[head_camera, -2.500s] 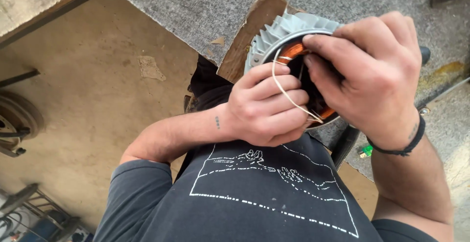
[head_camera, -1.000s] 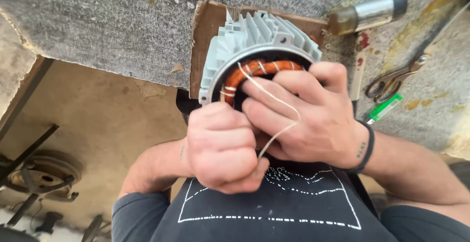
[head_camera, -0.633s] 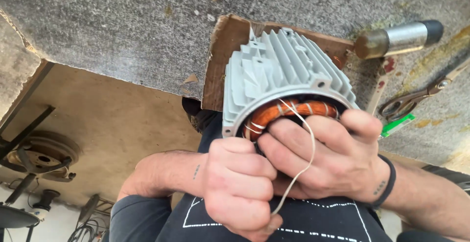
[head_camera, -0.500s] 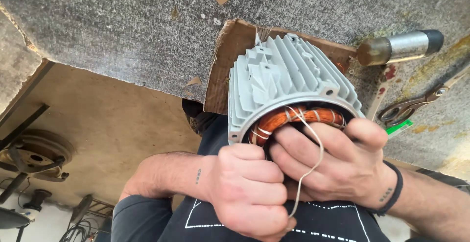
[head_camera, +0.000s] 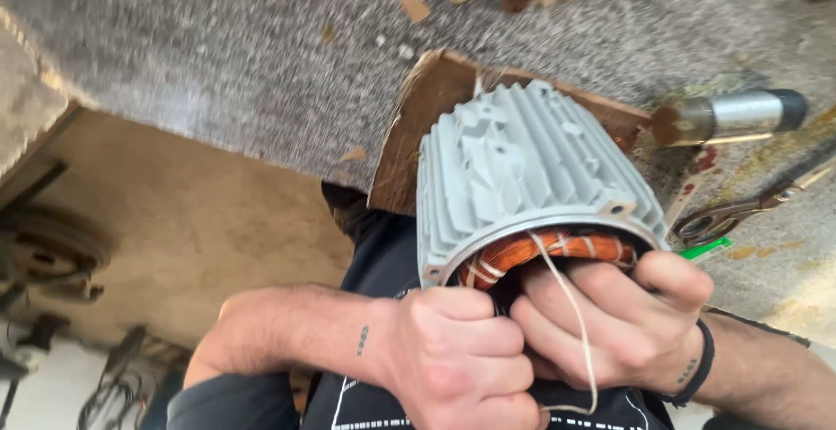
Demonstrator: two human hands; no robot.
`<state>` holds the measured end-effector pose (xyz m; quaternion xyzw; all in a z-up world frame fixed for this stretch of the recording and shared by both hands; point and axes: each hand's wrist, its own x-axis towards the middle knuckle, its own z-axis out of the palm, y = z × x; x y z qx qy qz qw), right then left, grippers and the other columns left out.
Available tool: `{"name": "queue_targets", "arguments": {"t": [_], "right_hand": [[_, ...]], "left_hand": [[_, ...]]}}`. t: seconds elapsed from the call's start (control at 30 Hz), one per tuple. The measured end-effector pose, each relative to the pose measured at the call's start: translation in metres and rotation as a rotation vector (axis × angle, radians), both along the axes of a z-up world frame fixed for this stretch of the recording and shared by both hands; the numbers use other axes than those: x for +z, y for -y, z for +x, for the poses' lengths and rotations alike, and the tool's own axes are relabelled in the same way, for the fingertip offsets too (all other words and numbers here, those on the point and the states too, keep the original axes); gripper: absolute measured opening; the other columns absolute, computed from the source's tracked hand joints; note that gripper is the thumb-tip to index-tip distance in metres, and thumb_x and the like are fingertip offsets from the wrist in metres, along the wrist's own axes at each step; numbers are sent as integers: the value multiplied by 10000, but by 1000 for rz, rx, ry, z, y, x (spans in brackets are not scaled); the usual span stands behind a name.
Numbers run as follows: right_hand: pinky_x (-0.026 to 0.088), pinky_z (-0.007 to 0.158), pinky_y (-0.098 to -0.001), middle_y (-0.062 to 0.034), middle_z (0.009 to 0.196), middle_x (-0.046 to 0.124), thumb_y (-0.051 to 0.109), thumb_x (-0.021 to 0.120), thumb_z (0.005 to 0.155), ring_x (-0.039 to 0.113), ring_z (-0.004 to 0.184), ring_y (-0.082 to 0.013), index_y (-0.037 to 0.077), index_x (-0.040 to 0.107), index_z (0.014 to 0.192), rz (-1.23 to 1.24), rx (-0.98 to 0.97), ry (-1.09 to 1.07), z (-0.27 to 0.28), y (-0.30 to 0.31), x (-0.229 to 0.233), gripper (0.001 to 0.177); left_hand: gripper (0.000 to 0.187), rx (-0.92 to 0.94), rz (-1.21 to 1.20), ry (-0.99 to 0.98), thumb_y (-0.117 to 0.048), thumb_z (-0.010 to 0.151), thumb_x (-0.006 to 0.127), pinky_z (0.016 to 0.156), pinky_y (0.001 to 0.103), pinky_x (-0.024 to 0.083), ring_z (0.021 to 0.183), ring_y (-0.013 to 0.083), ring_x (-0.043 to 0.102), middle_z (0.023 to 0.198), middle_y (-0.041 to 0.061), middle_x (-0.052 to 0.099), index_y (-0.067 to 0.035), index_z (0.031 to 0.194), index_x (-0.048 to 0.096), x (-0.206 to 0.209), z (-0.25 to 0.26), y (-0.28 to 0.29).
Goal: The person winds white string around the copper coils of a motor stator to secure them. They use a hammer to tap the string into place and scissors to cut the string. The person continues wrapping and securing the coils throughout the video.
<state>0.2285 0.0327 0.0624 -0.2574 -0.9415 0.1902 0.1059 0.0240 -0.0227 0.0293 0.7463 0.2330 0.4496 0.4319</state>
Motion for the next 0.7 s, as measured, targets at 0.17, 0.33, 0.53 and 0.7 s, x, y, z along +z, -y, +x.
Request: {"name": "queue_targets", "arguments": {"t": [0.17,0.33,0.53,0.7], "right_hand": [[229,667,-350,119,732,542,307,631,817,486,597,-69,255,560,696,-15,-40,13,-3,1,5,149],[261,691,-346,115,791,583,336,633,814,467,602,-76,252,574,722,0,-71,-31,-2,1,1,138],[266,703,-293,86,884,661,266,660,761,485,644,-57,218,629,771,41,-38,-111,7,1,-2,58],[305,698,-339,67,893,651,316,680,774,514,657,-94,218,644,799,35,23,-113,12,14,-2,108]], "left_hand": [[88,7,35,15,-210,799,673,593,310,258,655,103,454,728,-77,412,-187,807,589,0,-1,-1],[280,-51,72,73,-174,921,724,594,323,255,646,107,463,717,-76,412,-191,751,502,-5,-4,-3],[381,-23,131,72,-150,953,724,573,318,226,610,87,447,688,-89,395,-203,713,433,-5,2,-9],[426,47,205,60,-158,912,719,538,322,214,554,94,432,644,-82,384,-195,664,375,1,5,-8]]}}
